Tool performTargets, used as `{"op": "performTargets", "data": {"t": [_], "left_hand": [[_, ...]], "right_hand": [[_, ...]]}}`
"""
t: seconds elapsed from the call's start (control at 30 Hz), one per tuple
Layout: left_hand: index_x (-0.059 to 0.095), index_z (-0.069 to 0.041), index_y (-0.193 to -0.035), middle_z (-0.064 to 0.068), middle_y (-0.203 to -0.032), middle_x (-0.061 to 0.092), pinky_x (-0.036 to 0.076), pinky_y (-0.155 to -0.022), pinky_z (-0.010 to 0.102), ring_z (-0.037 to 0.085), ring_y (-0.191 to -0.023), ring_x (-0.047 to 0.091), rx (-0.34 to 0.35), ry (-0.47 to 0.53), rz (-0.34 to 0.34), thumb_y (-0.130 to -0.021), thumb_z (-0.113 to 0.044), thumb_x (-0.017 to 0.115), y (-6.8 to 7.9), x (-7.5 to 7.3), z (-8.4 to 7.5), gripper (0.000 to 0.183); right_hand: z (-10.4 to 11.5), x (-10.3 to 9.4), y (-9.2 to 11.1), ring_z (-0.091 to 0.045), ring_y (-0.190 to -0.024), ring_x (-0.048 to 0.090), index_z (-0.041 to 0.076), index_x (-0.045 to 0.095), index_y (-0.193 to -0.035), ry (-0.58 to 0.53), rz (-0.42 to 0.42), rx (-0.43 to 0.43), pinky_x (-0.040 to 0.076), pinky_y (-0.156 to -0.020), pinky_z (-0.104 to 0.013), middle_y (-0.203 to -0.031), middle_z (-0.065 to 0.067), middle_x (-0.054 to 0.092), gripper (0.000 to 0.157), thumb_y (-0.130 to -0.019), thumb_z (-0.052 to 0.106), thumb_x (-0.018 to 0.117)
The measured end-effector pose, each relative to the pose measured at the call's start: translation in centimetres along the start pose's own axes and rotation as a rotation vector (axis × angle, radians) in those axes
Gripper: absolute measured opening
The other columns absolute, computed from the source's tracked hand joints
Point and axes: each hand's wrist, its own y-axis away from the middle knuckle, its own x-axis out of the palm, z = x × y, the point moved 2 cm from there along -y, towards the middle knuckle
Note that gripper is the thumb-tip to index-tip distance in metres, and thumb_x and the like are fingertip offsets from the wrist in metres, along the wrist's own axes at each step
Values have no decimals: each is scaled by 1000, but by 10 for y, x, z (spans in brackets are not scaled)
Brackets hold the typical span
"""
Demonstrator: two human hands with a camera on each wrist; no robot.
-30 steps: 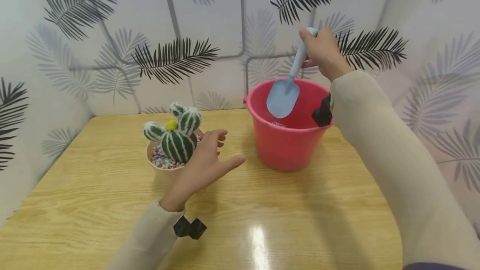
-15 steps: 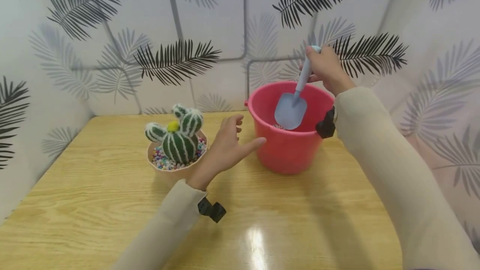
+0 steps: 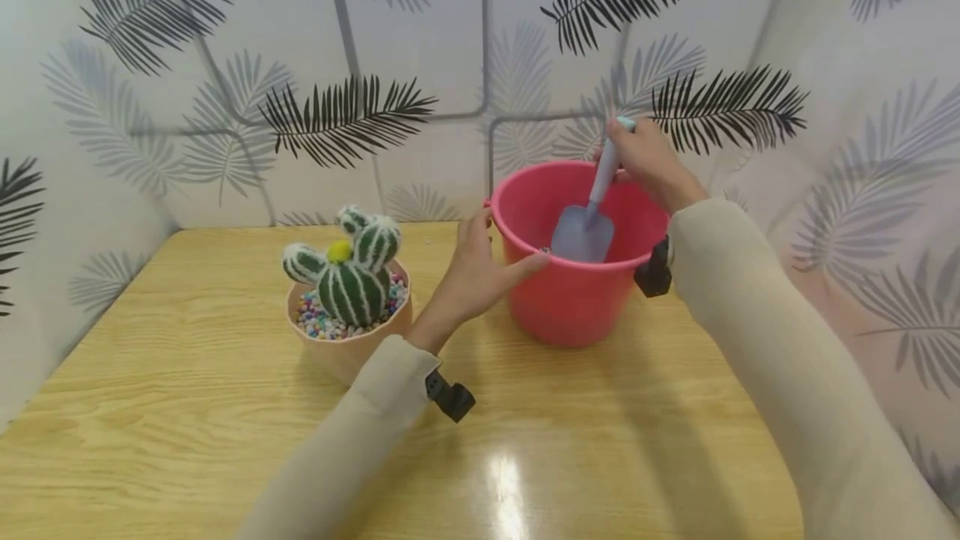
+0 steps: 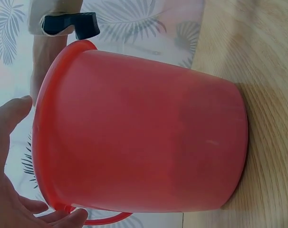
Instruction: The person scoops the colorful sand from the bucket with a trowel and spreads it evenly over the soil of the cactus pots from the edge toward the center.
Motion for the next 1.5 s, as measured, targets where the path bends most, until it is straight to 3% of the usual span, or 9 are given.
{"op": "performTargets", "data": {"t": [0.13,0.27,0.5,0.7,0.8,0.93,1.03,1.27,1.5], "left_hand": [[20,-10,-150,9,-142,31,47,-98,43,23,-127,38,-4,20,11,-75,-47,76,-1,3,-3,100],[16,-12,-152,10,-142,31,48,-97,43,24,-125,41,-17,7,31,-75,-48,75,-1,4,-5,103],[11,-11,-153,12,-143,30,46,-100,42,24,-128,39,-11,-24,44,-76,-48,75,1,6,-5,107],[10,-10,-153,13,-147,27,45,-101,43,26,-130,39,-10,-42,40,-77,-48,74,1,8,-4,107],[11,-7,-153,12,-153,20,42,-105,43,27,-136,34,3,-54,34,-77,-48,74,0,7,-4,107],[11,-4,-153,12,-159,11,37,-110,43,29,-144,23,18,-83,22,-78,-48,74,-2,5,-3,107],[10,-4,-153,12,-160,11,36,-110,43,28,-145,21,16,-101,19,-78,-48,74,-3,5,-3,107],[10,-4,-153,11,-159,11,37,-109,44,28,-145,22,9,-120,26,-79,-48,73,-3,5,-6,107],[10,-2,-153,10,-160,11,35,-111,42,26,-146,19,0,-171,35,-79,-53,71,-1,5,-7,108]], "right_hand": [[-7,3,2,-10,-98,57,13,43,-113,-30,61,-53,53,-81,-20,-97,9,58,28,-100,38,39],[-13,8,3,-17,-114,50,9,39,-133,0,92,-105,49,-97,-31,-115,3,52,43,-100,37,40],[-26,15,3,-6,-100,53,4,40,-134,80,83,-154,50,-79,-15,-121,-6,48,42,-101,30,44],[-35,21,3,-5,-104,52,2,37,-138,74,113,-121,50,-83,-16,-131,-15,44,46,-101,29,44],[-37,24,2,-5,-106,52,0,34,-139,54,130,-117,51,-85,-18,-127,-13,48,48,-101,28,42],[-38,27,0,-19,-119,49,-1,30,-138,27,154,-101,45,-103,-38,-127,-13,47,48,-102,30,39],[-38,28,0,-20,-117,50,-1,29,-138,50,164,-76,39,-107,-46,-131,-20,45,51,-102,35,36],[-37,25,2,4,-87,58,-7,36,-133,56,131,-72,52,-78,-16,-106,-1,62,52,-102,36,38],[-37,23,1,4,-78,62,-10,40,-126,36,136,-76,54,-69,-17,-91,7,64,50,-102,33,39]]}}
